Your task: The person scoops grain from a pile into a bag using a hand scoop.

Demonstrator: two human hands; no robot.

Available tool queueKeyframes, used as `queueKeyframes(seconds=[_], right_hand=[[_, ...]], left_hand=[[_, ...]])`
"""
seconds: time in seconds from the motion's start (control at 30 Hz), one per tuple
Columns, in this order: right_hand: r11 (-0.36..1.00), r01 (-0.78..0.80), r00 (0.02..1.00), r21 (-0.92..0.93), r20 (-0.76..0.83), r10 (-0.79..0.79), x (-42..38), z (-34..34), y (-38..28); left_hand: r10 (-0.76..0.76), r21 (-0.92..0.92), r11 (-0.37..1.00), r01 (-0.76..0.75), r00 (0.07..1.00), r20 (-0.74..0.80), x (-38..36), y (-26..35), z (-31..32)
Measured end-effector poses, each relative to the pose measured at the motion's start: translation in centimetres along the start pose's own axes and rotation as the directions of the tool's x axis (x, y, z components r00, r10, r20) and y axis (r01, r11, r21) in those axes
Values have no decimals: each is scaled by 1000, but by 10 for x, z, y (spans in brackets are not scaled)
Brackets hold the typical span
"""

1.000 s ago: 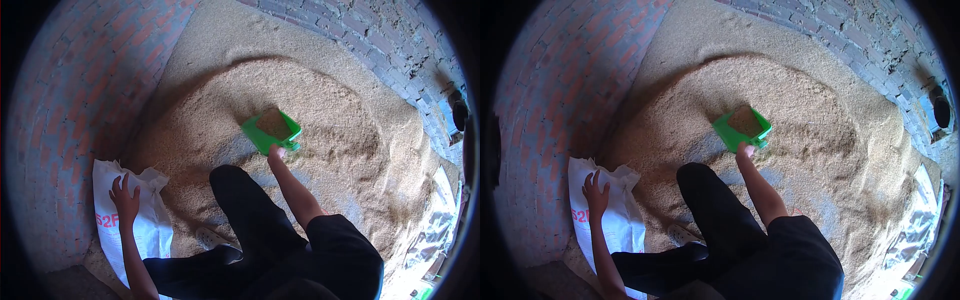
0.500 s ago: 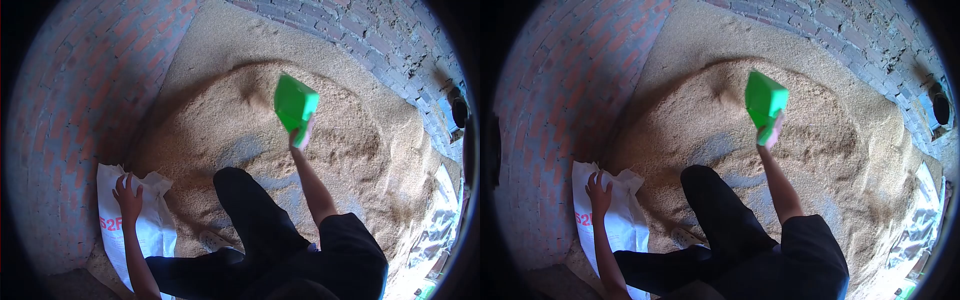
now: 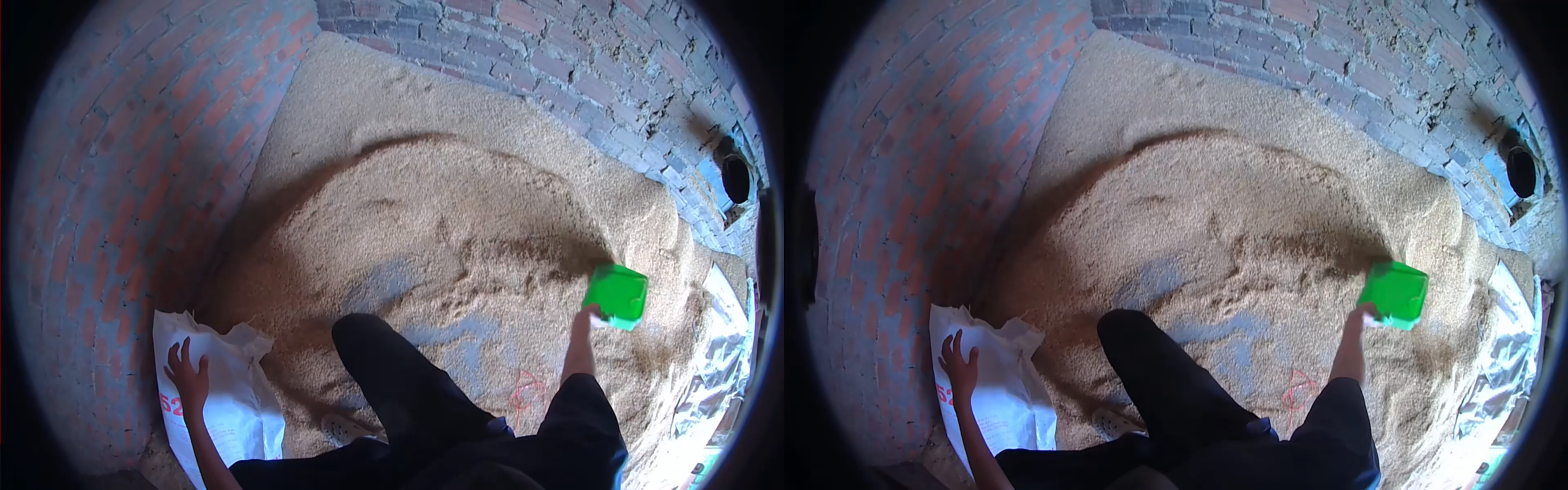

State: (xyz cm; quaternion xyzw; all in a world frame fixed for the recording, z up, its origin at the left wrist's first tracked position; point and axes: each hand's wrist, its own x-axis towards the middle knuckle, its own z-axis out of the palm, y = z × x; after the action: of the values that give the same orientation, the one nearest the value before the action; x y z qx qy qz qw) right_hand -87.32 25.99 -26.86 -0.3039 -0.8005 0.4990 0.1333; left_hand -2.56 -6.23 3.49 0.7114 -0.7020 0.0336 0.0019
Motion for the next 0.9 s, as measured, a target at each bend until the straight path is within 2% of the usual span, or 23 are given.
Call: queueKeyframes(seconds=[0.07,0.17,0.37,0.5,0.67,0.77,0.83,0.87,0.9], right_hand=[[1000,-26,999,15,33,26,8,8,-8],[997,-70,983,19,173,65,-10,56,-13],[976,-216,884,35,431,180,-127,163,-17],[965,-244,829,95,538,157,-188,190,4],[944,-283,737,172,668,99,-182,211,45],[932,-320,651,171,754,85,-153,231,68],[923,-353,554,155,830,72,-126,251,87],[871,-477,318,116,947,47,-85,277,117],[929,-344,511,133,857,67,-107,266,105]], left_hand=[[-51,11,999,51,999,3,-1,-3,-4],[-62,6,998,62,998,4,-6,-5,-14],[-83,23,996,83,997,-8,-11,-3,-15],[-58,4,998,58,998,2,-16,-4,-17],[-51,-25,998,52,999,14,-24,-11,-15],[-39,-35,999,39,999,-5,-27,-17,-13],[-56,-21,998,56,998,22,-29,-18,-15],[-68,-19,997,68,997,25,-30,-19,-16],[-71,-14,997,72,997,28,-30,-20,-16]])
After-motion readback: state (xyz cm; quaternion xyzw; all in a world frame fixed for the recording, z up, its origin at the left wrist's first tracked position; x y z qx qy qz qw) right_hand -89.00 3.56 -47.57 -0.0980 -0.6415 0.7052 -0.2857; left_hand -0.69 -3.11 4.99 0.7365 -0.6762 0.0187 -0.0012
